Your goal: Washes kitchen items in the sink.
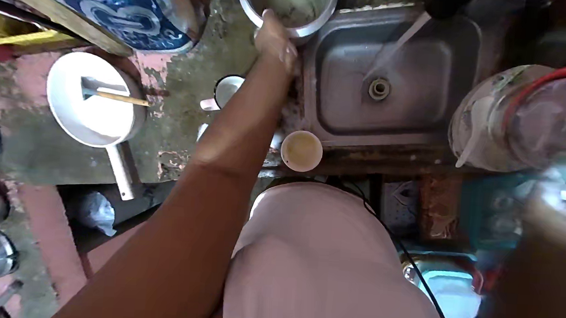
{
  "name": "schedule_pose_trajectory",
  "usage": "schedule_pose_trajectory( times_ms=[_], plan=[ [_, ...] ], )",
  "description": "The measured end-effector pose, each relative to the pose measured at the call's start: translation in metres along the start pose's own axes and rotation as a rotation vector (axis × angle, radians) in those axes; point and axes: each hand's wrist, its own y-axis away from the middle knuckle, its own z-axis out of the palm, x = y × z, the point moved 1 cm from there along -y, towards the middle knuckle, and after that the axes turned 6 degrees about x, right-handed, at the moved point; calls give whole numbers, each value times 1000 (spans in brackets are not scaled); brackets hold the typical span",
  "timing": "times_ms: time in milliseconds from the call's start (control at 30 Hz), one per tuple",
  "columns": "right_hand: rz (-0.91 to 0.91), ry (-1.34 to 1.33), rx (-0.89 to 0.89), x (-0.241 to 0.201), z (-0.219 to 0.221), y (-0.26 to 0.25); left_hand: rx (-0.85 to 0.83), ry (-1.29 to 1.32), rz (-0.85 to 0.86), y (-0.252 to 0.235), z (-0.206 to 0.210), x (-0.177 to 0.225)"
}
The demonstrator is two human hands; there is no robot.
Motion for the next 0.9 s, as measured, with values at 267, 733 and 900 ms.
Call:
schedule_pose_trajectory(
  times_ms=[267, 733, 900],
  plan=[
    [-127, -71, -41, -8, 17, 9, -243, -17, 69, 60, -32, -1],
    [-30, -235, -612, -66, 91, 50, -782, -1046, 711, 124, -15, -39],
    [14, -229, -660, -67, 96, 69, -780, -1167, 948, 115, -20, -41]
  ],
)
